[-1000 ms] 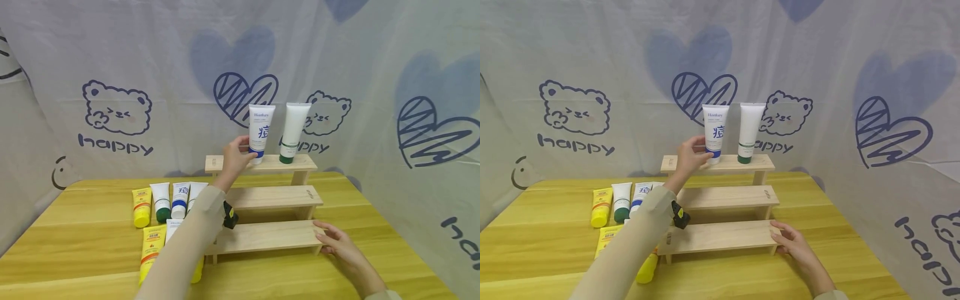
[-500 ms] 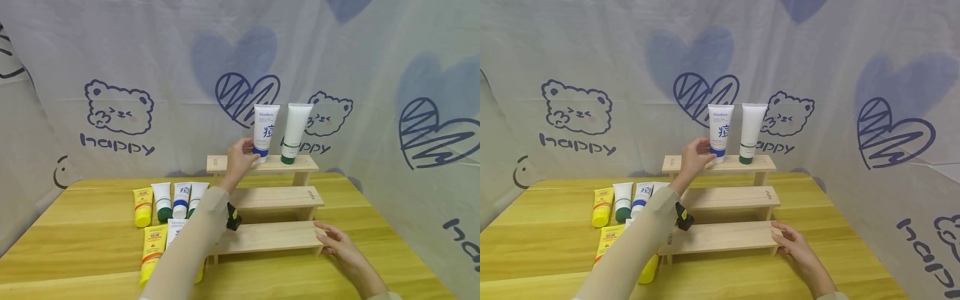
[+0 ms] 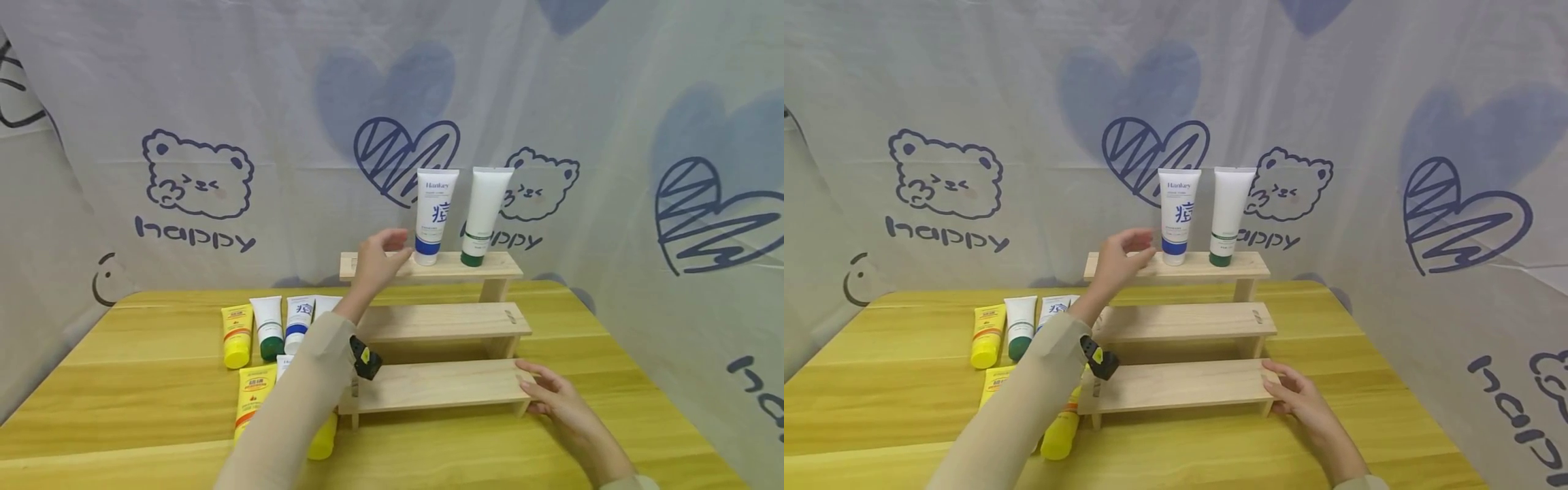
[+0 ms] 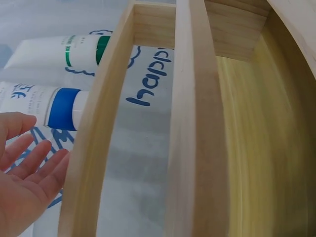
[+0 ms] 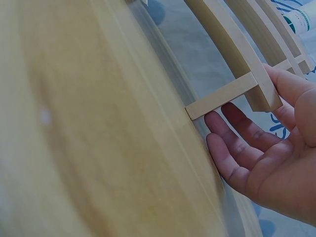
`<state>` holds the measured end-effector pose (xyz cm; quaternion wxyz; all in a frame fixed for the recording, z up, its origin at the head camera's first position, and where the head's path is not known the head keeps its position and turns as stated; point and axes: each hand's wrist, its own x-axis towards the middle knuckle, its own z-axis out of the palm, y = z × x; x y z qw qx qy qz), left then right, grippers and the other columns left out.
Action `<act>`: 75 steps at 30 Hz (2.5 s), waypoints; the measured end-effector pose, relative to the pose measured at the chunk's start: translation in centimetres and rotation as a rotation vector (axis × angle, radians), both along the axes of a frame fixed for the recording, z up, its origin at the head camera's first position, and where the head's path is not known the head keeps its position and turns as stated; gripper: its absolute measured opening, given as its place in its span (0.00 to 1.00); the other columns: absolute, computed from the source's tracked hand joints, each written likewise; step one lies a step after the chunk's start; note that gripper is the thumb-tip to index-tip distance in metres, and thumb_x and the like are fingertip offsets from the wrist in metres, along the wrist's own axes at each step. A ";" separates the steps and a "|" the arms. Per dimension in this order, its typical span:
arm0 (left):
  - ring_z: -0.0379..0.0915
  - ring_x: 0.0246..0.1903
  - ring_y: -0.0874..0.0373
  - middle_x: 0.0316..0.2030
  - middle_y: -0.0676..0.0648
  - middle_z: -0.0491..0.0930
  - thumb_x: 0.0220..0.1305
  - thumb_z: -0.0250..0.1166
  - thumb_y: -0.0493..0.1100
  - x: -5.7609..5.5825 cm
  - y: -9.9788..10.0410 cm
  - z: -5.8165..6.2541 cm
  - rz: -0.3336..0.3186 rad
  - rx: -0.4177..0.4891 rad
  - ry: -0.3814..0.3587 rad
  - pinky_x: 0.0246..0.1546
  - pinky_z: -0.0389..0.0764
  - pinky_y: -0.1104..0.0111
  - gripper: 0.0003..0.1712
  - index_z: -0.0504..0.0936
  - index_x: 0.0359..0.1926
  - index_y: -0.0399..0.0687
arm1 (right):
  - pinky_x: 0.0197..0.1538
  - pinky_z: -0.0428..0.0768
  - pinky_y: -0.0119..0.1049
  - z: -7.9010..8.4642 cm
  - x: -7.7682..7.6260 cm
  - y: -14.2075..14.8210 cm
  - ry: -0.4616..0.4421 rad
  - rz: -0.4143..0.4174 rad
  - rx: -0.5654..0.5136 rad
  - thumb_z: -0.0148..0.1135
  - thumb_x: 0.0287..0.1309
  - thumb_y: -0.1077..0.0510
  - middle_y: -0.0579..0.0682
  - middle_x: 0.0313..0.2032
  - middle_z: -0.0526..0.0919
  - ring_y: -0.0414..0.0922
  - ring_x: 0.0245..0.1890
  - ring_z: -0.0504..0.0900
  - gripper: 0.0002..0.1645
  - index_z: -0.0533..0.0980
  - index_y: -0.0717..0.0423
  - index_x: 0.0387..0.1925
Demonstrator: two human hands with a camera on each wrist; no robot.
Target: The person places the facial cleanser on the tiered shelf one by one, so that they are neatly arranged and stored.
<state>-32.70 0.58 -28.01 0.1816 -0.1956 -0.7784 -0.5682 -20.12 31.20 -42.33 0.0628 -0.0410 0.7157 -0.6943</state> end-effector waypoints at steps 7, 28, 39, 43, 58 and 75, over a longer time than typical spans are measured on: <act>0.74 0.40 0.52 0.41 0.40 0.78 0.55 0.61 0.34 1.2 -1.1 0.3 -0.024 -0.010 0.022 0.43 0.73 0.67 0.13 0.78 0.43 0.36 | 0.34 0.77 0.33 0.1 0.0 0.1 0.024 0.020 0.019 0.55 0.58 0.61 0.50 0.40 0.74 0.43 0.35 0.76 0.18 0.74 0.38 0.47; 0.72 0.34 0.54 0.36 0.44 0.78 0.59 0.59 0.37 4.0 -4.4 -0.3 -0.129 0.025 -0.016 0.31 0.77 0.68 0.11 0.78 0.41 0.34 | 0.36 0.77 0.34 0.2 -0.1 0.2 -0.013 0.008 0.045 0.56 0.57 0.59 0.52 0.42 0.73 0.45 0.35 0.76 0.17 0.74 0.35 0.45; 0.73 0.35 0.49 0.37 0.39 0.78 0.59 0.59 0.37 5.9 -8.2 -1.5 -0.101 0.022 -0.023 0.29 0.77 0.65 0.15 0.76 0.46 0.32 | 0.36 0.77 0.34 0.1 -0.1 0.0 -0.008 0.017 0.002 0.56 0.57 0.60 0.49 0.42 0.73 0.44 0.35 0.77 0.17 0.75 0.36 0.45; 0.73 0.35 0.52 0.38 0.41 0.78 0.59 0.59 0.37 6.5 -9.7 -2.0 -0.065 -0.034 -0.046 0.30 0.78 0.67 0.13 0.76 0.45 0.34 | 0.36 0.77 0.35 0.1 0.0 -0.1 -0.021 0.002 0.009 0.57 0.57 0.59 0.50 0.42 0.73 0.45 0.36 0.77 0.17 0.75 0.36 0.45; 0.73 0.35 0.50 0.38 0.39 0.77 0.60 0.58 0.37 8.3 -14.2 -4.8 0.059 -0.093 -0.114 0.29 0.78 0.70 0.15 0.74 0.48 0.34 | 0.37 0.77 0.36 0.2 0.0 0.0 -0.004 0.017 0.012 0.55 0.58 0.61 0.51 0.43 0.73 0.45 0.36 0.77 0.17 0.74 0.35 0.45; 0.72 0.37 0.49 0.38 0.39 0.78 0.60 0.58 0.37 10.7 -19.7 -8.5 0.202 -0.255 -0.194 0.35 0.76 0.66 0.14 0.75 0.46 0.34 | 0.36 0.77 0.35 0.1 0.1 -0.2 0.012 -0.004 0.006 0.53 0.58 0.63 0.50 0.41 0.74 0.44 0.35 0.77 0.18 0.74 0.38 0.46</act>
